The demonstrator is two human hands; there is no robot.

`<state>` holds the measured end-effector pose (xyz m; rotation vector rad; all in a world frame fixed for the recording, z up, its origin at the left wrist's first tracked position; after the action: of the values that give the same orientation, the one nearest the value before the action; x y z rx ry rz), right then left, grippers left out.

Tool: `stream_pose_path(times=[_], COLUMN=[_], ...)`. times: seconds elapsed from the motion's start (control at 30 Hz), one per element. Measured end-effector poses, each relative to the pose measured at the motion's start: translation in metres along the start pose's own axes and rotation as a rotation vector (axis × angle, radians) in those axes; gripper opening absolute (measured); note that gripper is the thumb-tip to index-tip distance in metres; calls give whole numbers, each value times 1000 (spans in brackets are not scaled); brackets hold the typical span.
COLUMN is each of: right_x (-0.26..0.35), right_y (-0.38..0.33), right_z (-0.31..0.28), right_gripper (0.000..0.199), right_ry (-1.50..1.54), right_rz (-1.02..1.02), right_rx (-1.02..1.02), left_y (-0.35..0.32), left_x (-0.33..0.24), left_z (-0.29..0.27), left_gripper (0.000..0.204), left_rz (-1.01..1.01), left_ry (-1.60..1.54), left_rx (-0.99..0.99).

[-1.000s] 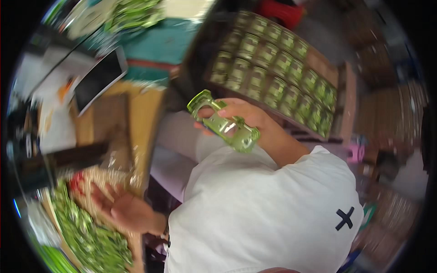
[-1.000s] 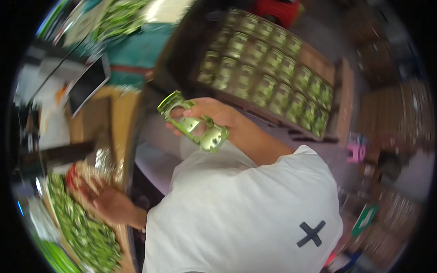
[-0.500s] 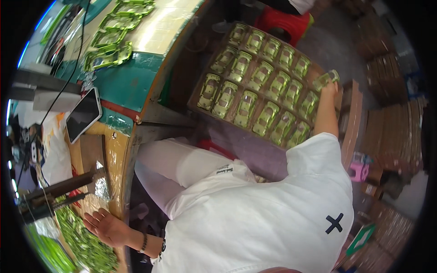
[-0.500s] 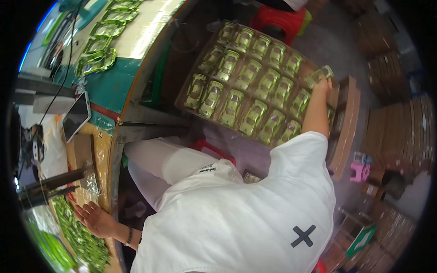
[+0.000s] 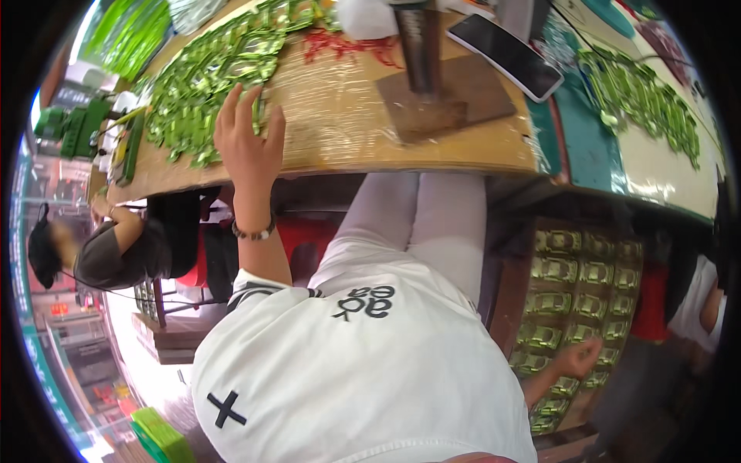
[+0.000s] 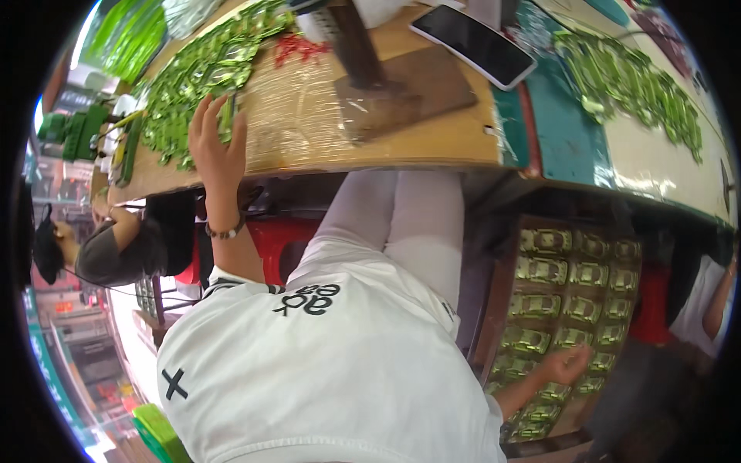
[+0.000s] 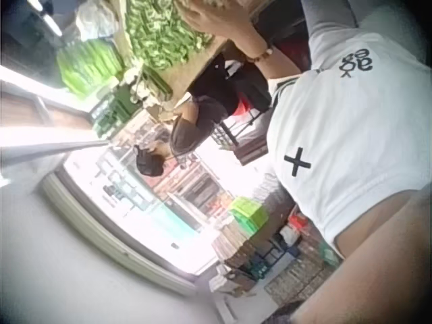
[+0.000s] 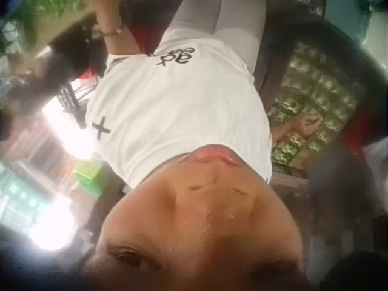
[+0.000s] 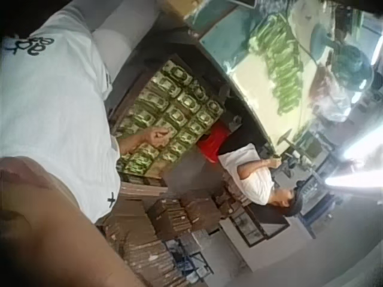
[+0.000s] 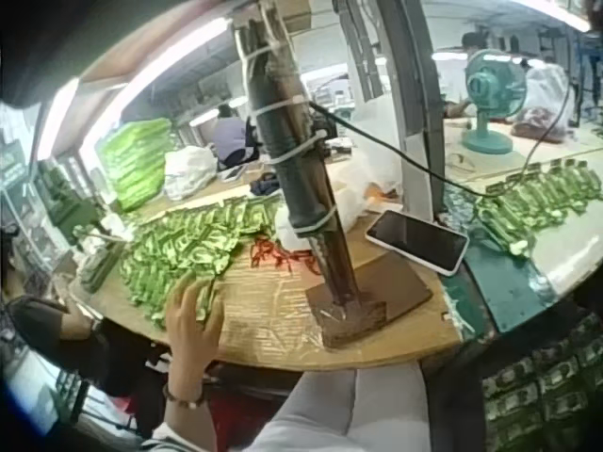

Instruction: The person repeatedly picks up green translucent plastic frames and red plastic strips from a table. They insert the red strips into the frames by hand, then place the assembled units into a cardboard tray. The process is repetitive and involves handling small components one at a time.

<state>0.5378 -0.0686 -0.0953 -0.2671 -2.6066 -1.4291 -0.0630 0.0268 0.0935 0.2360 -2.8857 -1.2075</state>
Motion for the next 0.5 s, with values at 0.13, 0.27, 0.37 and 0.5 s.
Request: stream_pose_path(times=[0.13, 0.27, 0.37, 0.5], right_x=[208, 372, 463, 536], right_y=[35, 86, 102, 122], right_z=[31, 30, 35, 71], right_gripper=[19, 20, 21, 36], right_ry=[918, 1262, 1060, 475], right_rz=[-324, -585, -644, -685], right_rx=[153, 393, 479, 562], left_y=[4, -2, -8, -11], left_x=[49, 48, 55, 51], left_z=[17, 34, 32, 27], left_gripper=[48, 43, 36, 28], left_rz=[-172, -137, -140, -165], left_ry=[189, 308, 199, 176], left_rx=[59, 165, 140, 116])
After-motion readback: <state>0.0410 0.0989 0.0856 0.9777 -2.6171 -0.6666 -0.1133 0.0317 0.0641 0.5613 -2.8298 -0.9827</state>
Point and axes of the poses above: each hand's wrist, its own y-axis towards the middle knuckle, its own z-axis out of the palm, x = y × z, the point moved 2 cm from there along y, towards the middle knuckle, and after that the axes turned 4 degrees about x, right-handed, at the moved point
